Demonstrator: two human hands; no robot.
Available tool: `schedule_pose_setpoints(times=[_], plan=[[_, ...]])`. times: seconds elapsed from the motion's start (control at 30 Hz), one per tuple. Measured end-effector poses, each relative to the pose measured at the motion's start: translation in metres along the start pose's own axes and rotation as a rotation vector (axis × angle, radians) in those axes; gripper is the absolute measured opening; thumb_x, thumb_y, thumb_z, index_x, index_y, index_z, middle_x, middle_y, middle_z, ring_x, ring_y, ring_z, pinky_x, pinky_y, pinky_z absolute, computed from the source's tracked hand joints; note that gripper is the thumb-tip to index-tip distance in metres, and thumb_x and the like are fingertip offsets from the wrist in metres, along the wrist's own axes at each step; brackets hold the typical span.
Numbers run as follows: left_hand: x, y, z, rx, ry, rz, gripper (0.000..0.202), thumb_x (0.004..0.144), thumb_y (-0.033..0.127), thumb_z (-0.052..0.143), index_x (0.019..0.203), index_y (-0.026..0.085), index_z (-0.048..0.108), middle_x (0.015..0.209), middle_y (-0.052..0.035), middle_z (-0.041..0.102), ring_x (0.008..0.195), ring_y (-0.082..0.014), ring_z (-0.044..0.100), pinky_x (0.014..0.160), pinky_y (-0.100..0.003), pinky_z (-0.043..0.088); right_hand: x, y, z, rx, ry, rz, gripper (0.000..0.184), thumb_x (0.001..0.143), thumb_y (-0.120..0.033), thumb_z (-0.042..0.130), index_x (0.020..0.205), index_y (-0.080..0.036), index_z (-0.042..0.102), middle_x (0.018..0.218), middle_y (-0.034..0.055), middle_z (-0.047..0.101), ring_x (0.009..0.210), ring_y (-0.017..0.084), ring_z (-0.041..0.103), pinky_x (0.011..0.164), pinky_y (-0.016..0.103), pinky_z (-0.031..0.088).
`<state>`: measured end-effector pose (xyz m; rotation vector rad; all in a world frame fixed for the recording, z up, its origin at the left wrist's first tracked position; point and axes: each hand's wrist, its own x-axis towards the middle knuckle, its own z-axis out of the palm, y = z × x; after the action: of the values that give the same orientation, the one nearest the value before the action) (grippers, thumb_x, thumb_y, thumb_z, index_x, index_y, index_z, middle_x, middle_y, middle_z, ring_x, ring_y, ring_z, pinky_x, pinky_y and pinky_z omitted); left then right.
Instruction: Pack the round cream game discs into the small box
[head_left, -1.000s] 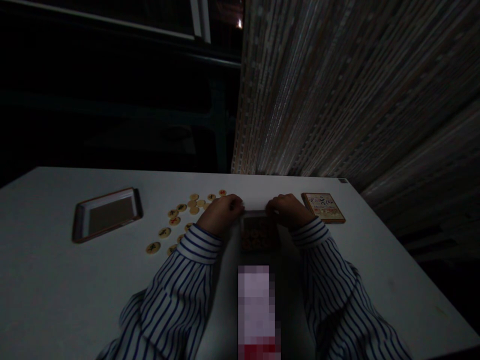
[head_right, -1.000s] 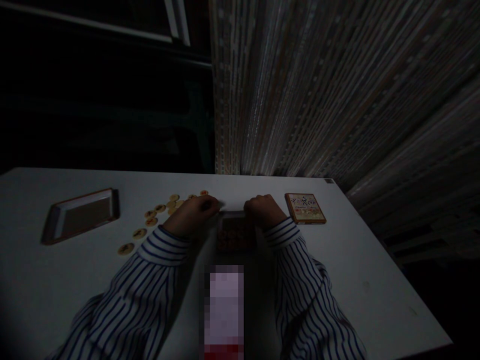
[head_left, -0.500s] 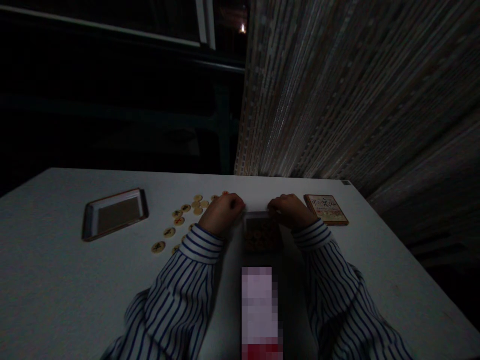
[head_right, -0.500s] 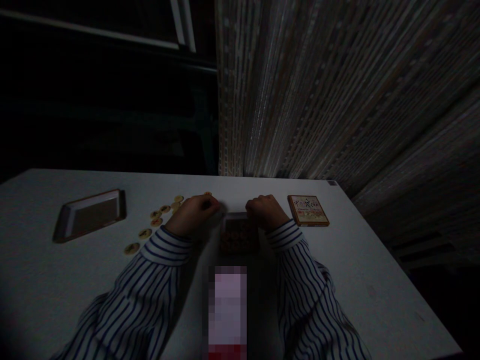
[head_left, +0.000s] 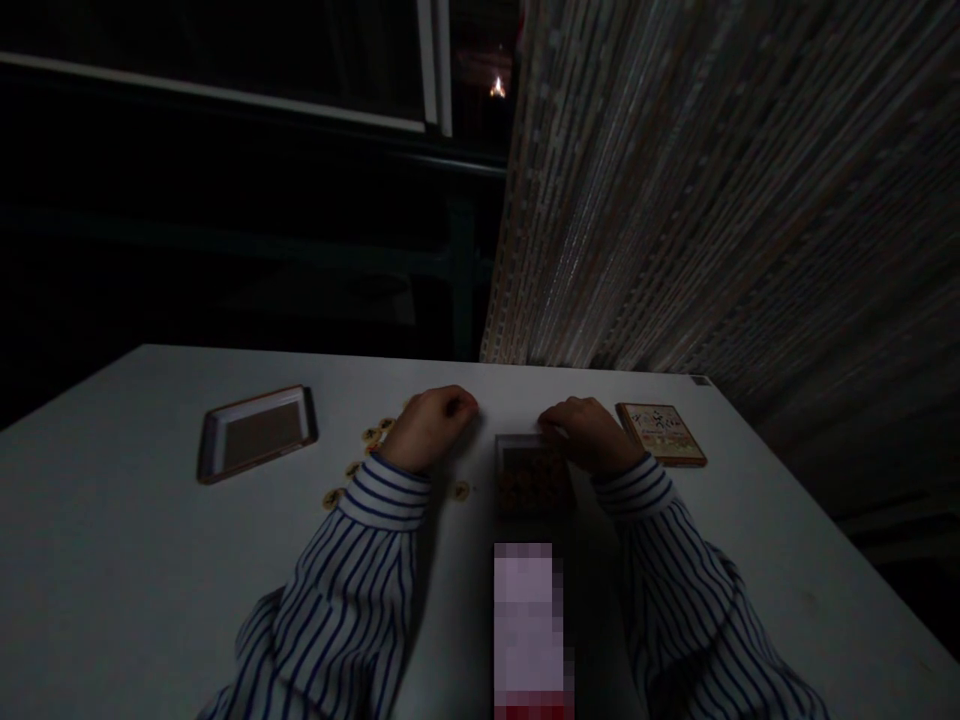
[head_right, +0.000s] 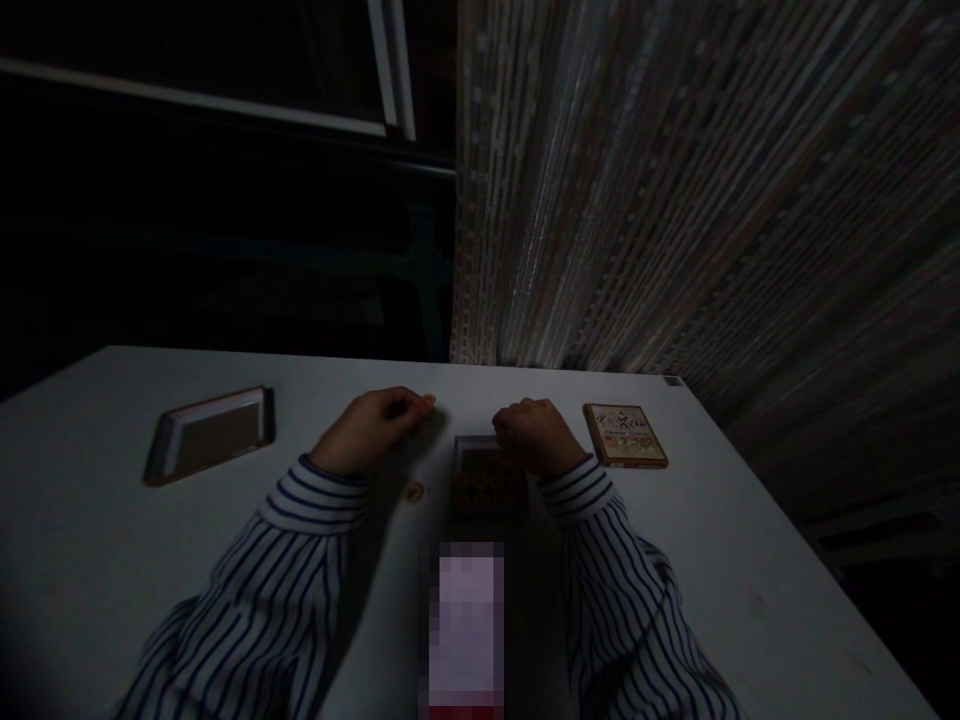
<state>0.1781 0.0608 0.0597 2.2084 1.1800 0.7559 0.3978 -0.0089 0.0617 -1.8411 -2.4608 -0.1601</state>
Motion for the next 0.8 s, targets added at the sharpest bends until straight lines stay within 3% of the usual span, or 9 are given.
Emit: schedule_pose_setpoints(times=[0.13,0.27,0.43,0.63,0.8], plan=[[0.0,-0.024,-0.028,0.023,0.015,-0.046,0.027,0.074,0.039,0.045,0.08,0.018,0.062,0.079,-0.0024,0.066,0.074,-0.0164,0.06,0.068,-0.026,0.044,0.002,-0.004,-0.001,0.026,0.009,0.011,0.024,0.082,-0.025,0.04,0.093,-0.018,0.06,0.088,0.0052,0.064,0.087,0.016,0.054,0.074,0.027,0.033],[0.0,-0.062,-0.054,0.057,0.093,-0.125,0.03,0.071,0.041,0.048,0.086,0.018,0.061,0.086,-0.0039,0.066,0.079,-0.0169,0.06,0.073,-0.026,0.045,0.011,-0.009,-0.002,0.03,-0.01,-0.001,0.024,0.082,-0.025,0.04,0.094,-0.018,0.059,0.091,0.0056,0.064,0.088,0.016,0.054,0.076,0.027,0.034],[-0.001,-0.101,-0.068,0.062,0.137,-0.188,0.034,0.071,0.041,0.048,0.091,0.017,0.06,0.093,-0.0057,0.064,0.085,-0.0176,0.059,0.079,-0.027,0.044,0.033,-0.021,-0.007,-0.005,-0.063,-0.052,0.025,0.081,-0.025,0.039,0.095,-0.019,0.059,0.093,0.0056,0.063,0.089,0.016,0.054,0.076,0.026,0.035],[-0.003,-0.116,-0.07,0.147,0.099,-0.248,0.032,0.073,0.038,0.045,0.094,0.018,0.059,0.091,-0.0045,0.065,0.084,-0.0178,0.059,0.076,-0.027,0.045,0.068,-0.046,-0.004,-0.049,-0.132,-0.126,0.026,0.08,-0.025,0.038,0.094,-0.02,0.059,0.094,0.0051,0.063,0.087,0.017,0.055,0.072,0.026,0.036],[-0.007,-0.114,-0.069,0.225,0.047,-0.253,0.03,0.075,0.033,0.043,0.097,0.019,0.059,0.097,-0.0052,0.065,0.09,-0.0179,0.058,0.076,-0.024,0.044,0.097,-0.075,0.006,-0.071,-0.199,-0.21,0.027,0.081,-0.029,0.037,0.095,-0.021,0.059,0.097,0.0055,0.062,0.088,0.018,0.054,0.072,0.028,0.036]])
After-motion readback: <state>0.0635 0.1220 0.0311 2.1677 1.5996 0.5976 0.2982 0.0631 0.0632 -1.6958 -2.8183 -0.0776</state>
